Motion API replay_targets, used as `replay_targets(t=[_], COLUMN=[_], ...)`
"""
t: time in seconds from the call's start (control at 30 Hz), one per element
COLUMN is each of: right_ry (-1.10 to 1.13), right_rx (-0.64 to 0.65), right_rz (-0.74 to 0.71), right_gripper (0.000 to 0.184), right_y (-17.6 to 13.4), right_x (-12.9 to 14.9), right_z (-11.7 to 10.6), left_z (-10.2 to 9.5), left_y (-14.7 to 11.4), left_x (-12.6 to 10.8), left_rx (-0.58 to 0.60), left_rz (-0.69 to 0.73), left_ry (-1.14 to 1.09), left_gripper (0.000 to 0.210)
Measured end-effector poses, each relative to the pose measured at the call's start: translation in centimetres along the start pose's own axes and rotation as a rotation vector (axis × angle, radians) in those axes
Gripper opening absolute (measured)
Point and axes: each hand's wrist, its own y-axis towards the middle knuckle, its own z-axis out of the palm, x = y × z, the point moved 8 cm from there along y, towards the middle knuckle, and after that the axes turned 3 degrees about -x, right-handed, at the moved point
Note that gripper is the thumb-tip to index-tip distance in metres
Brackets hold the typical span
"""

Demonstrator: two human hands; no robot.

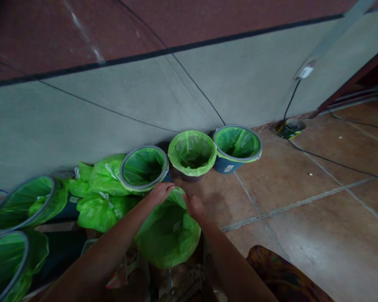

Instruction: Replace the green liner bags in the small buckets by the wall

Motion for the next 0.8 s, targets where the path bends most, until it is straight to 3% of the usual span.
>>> replay_targets(t=[0.17,0.37,0.47,0.57,0.67,0.8], right_ry=[0.022,0.044,0.016,-0.036,-0.071,-0.151], right_rx=[-0.011,-0.048,-0.022,-0.037,-0.098,-0.040], right_rz=[-0.021,0.009,0.039,0.059,0.050,-0.103], right_gripper=[0.040,0.039,0.041,0.056,0.069,0.049], right_y=[-1.0,-1.3,-1.5,-1.5,-0.4,3.0], right_x=[-0.9,-1.7,-2.2,-2.1,-0.8,2.9], right_z=[0.8,1.5,1.6,0.4,-1.8,-2.2], left_z=[0.2,0.6,0.7,0.2,-0.5,-1.0], left_y=[-0.8,-1.5,-2.1,-3.2,-4.4,-4.8], left_x=[2.2,4.2,4.1,3.8,4.0,5.1], left_rx=[0.052,0.086,0.071,0.021,-0.063,-0.126], left_rz=[0.020,-0.140,-0.201,-0.169,-0.152,-0.258], left_ry=[-0.031,0.093,0.109,0.071,-0.007,-0.074], left_gripper=[0.026,0.019,0.030,0.058,0.078,0.056])
